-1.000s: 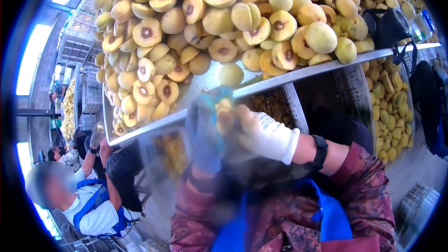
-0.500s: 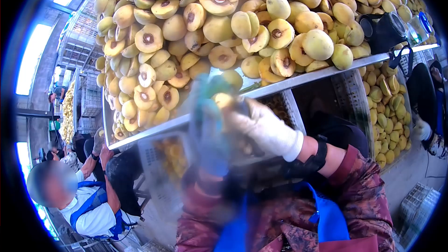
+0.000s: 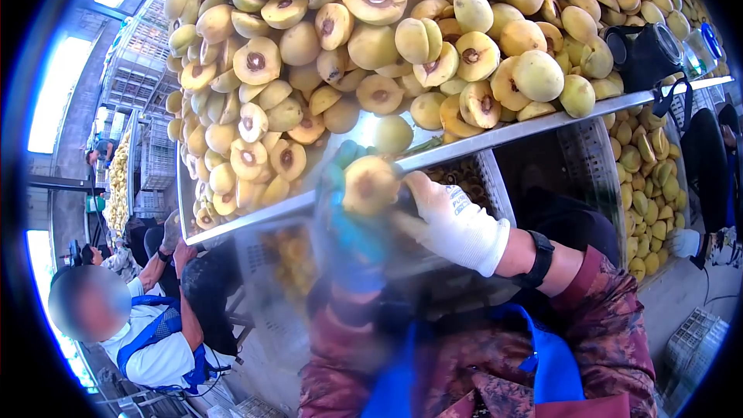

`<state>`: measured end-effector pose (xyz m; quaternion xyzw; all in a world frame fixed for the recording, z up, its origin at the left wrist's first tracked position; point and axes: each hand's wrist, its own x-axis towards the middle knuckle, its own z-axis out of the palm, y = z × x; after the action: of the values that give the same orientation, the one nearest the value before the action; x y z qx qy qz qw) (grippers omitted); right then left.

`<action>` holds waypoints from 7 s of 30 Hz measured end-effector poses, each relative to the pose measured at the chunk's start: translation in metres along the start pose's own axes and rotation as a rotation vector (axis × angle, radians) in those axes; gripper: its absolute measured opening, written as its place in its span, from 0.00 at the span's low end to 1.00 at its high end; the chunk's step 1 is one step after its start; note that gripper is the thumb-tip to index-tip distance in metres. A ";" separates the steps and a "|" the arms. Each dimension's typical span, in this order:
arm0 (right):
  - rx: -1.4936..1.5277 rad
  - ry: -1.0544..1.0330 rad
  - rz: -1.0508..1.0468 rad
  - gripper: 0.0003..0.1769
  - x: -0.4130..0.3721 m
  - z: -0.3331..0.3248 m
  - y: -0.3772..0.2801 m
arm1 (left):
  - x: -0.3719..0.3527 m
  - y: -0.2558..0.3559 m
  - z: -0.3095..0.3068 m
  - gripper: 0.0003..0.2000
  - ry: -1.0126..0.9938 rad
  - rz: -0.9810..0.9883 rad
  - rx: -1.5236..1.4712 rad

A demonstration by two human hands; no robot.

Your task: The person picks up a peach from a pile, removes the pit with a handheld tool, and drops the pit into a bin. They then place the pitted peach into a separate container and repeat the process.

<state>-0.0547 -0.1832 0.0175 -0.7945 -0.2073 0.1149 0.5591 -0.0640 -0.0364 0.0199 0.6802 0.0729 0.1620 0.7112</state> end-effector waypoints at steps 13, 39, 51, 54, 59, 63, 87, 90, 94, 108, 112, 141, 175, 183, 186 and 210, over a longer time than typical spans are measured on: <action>-0.158 -0.306 -0.112 0.15 -0.005 0.001 0.014 | 0.005 -0.020 -0.009 0.23 0.034 -0.161 -0.236; 0.058 -0.014 -0.092 0.14 -0.010 0.019 0.010 | -0.012 -0.014 0.000 0.24 -0.078 0.282 0.352; 0.259 -0.036 -0.192 0.18 -0.005 0.043 0.028 | -0.023 -0.001 -0.001 0.28 -0.036 0.182 0.361; 0.260 -0.175 0.036 0.19 -0.005 0.033 0.014 | -0.024 -0.003 -0.008 0.27 -0.022 0.200 0.525; 0.500 -0.431 0.253 0.19 -0.003 0.028 0.012 | -0.016 -0.010 -0.018 0.27 -0.114 0.308 0.573; 0.628 -0.517 0.300 0.18 -0.009 0.005 -0.003 | -0.012 0.010 -0.008 0.26 -0.217 0.115 0.262; 1.339 -0.764 0.559 0.05 -0.026 -0.007 -0.015 | 0.015 0.027 -0.017 0.10 -0.606 -0.420 -0.074; 1.523 -0.886 0.616 0.10 -0.030 -0.008 -0.012 | 0.007 0.019 -0.013 0.21 -0.595 -0.230 -0.017; 1.649 -0.910 0.661 0.11 -0.034 -0.012 -0.015 | -0.003 0.002 -0.015 0.25 -0.525 -0.130 -0.134; -0.074 -0.267 -0.084 0.15 -0.027 0.029 0.007 | -0.005 0.006 -0.007 0.27 -0.117 -0.348 -0.516; -0.332 -0.347 -0.196 0.12 -0.027 0.022 0.018 | 0.003 0.006 -0.058 0.26 -0.008 0.027 -0.053; -0.284 -0.250 -0.207 0.16 -0.015 -0.001 0.040 | 0.094 -0.030 0.021 0.33 -0.512 0.170 1.169; -0.120 0.041 -0.103 0.14 -0.006 -0.003 0.013 | -0.005 0.000 0.024 0.15 -0.101 0.300 0.333; -0.024 0.040 -0.191 0.15 -0.016 0.002 0.025 | -0.013 -0.007 0.010 0.22 -0.125 0.197 0.466; 0.008 -0.040 -0.128 0.18 -0.020 0.002 0.029 | -0.009 0.000 0.011 0.24 -0.197 0.032 0.307; 0.719 -0.566 0.466 0.11 -0.013 -0.020 0.005 | 0.009 0.016 0.004 0.24 -0.507 -0.295 0.016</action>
<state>-0.0574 -0.2075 0.0193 -0.5149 -0.1155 0.5112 0.6784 -0.0563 -0.0372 0.0373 0.6866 -0.0077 -0.1191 0.7172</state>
